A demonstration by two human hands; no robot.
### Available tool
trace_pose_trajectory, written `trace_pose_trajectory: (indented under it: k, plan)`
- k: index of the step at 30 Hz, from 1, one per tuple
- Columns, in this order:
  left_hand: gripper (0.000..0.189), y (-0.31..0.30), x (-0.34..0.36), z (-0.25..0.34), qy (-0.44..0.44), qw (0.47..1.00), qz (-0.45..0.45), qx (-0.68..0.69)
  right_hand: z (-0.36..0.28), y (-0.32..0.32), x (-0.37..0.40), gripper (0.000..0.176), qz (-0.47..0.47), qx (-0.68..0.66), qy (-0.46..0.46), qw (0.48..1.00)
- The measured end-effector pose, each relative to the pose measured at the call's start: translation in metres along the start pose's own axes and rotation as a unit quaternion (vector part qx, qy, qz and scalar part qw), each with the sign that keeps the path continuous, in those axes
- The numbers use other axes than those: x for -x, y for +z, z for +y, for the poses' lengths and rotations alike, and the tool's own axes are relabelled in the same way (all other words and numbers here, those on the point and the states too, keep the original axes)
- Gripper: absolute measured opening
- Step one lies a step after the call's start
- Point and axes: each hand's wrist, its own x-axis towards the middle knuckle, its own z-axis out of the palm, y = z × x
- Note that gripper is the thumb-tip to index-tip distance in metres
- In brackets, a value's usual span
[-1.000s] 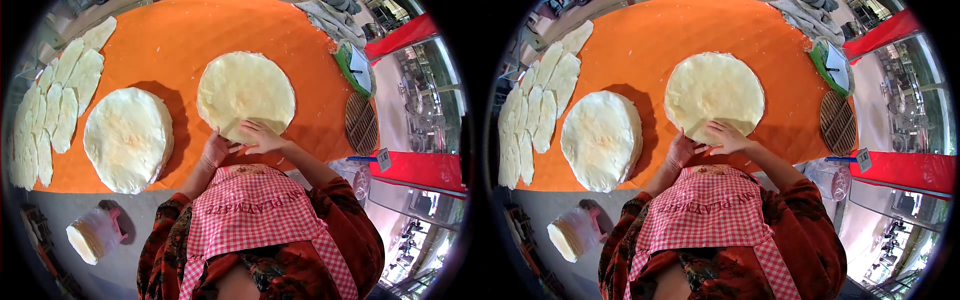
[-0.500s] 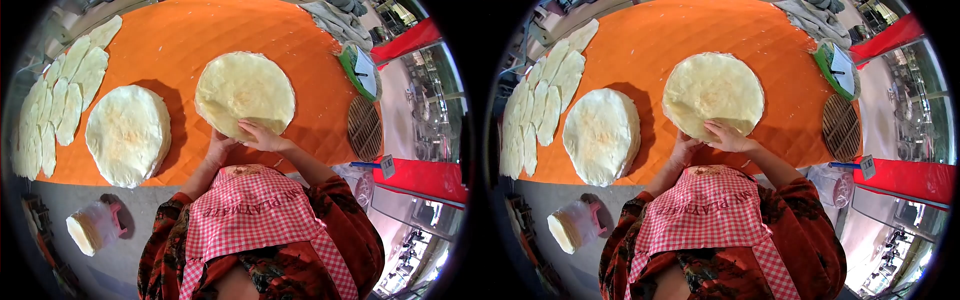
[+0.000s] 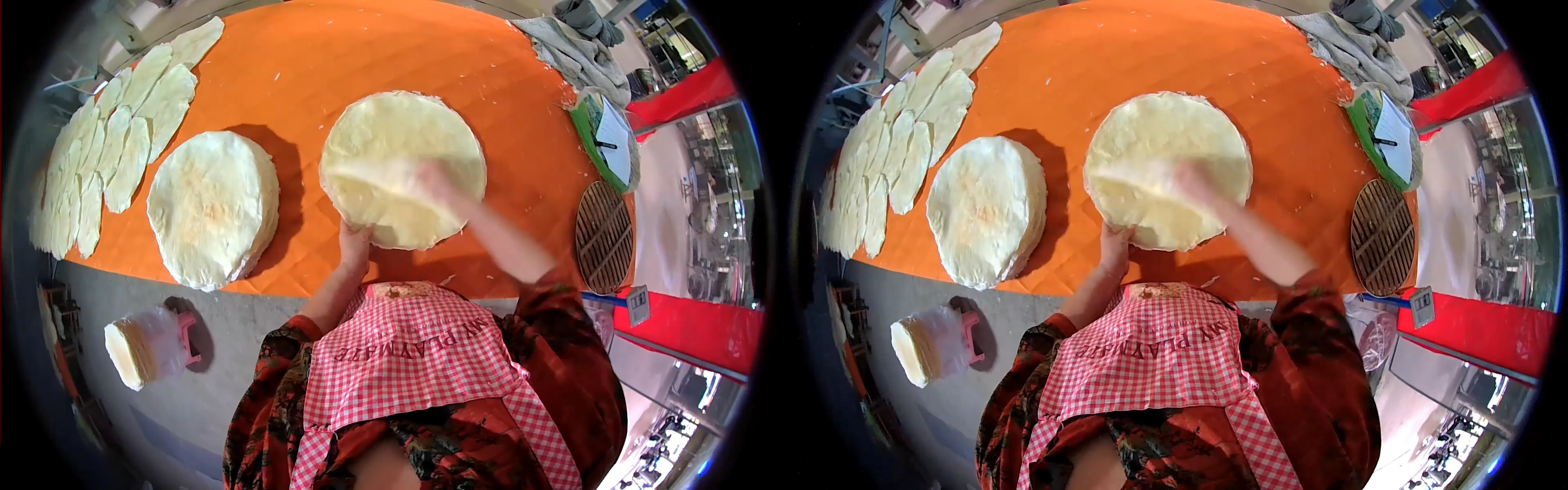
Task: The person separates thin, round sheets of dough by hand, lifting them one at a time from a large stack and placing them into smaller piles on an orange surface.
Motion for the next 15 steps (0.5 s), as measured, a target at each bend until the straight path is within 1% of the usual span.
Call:
trace_pose_trajectory:
  k: [2, 3, 4, 6, 7, 8, 9, 10, 11, 12, 13, 14, 15]
  plan:
    - [0.052, -0.004, -0.001, -0.009, 0.009, 1.0, 0.013, -0.004, 0.018, -0.104, -0.062, 0.019, -0.003, -0.171, 0.048, 0.984]
    - [0.051, -0.004, -0.004, -0.01, 0.016, 1.0, 0.018, -0.006, 0.006, -0.165, -0.084, 0.025, 0.002, -0.105, 0.071, 0.992]
    - [0.051, 0.001, -0.002, -0.001, 0.0, 1.0, 0.023, -0.013, -0.001, -0.217, -0.103, 0.031, 0.041, -0.033, 0.057, 0.997]
    - [0.051, 0.012, 0.014, 0.018, -0.039, 0.998, 0.038, -0.022, -0.029, -0.292, -0.124, 0.031, 0.066, -0.001, -0.01, 0.998]
    - [0.047, 0.009, 0.016, 0.018, -0.034, 0.999, 0.013, -0.023, -0.051, -0.314, -0.122, 0.032, 0.043, -0.058, -0.131, 0.989]
    - [0.044, 0.005, 0.017, 0.016, -0.029, 0.999, -0.012, -0.022, -0.075, -0.324, -0.118, 0.03, 0.027, -0.003, -0.134, 0.991]
    - [0.041, 0.002, 0.019, 0.016, -0.023, 0.999, -0.037, -0.021, -0.103, -0.324, -0.111, 0.029, 0.01, 0.053, -0.138, 0.989]
    - [0.04, 0.001, 0.021, 0.02, -0.051, 0.996, -0.046, 0.052, -0.125, -0.314, -0.105, 0.029, -0.006, 0.109, -0.143, 0.984]
    - [0.039, -0.001, 0.024, 0.026, -0.077, 0.988, -0.056, 0.125, -0.131, -0.289, -0.098, 0.027, -0.019, 0.099, -0.121, 0.987]
    - [0.04, -0.004, 0.026, 0.03, -0.101, 0.973, -0.068, 0.195, -0.132, -0.258, -0.086, 0.025, -0.005, 0.11, -0.155, 0.982]
    - [0.046, -0.01, 0.027, 0.027, -0.11, 0.969, -0.066, 0.209, -0.118, -0.228, -0.084, 0.025, -0.008, 0.196, -0.254, 0.947]
    - [0.044, -0.016, 0.027, 0.021, -0.111, 0.966, -0.076, 0.222, -0.103, -0.187, -0.076, 0.026, -0.02, 0.179, -0.197, 0.964]
    - [0.042, -0.021, 0.026, 0.016, -0.112, 0.962, -0.087, 0.235, -0.118, -0.153, -0.039, 0.03, -0.064, 0.154, -0.174, 0.97]
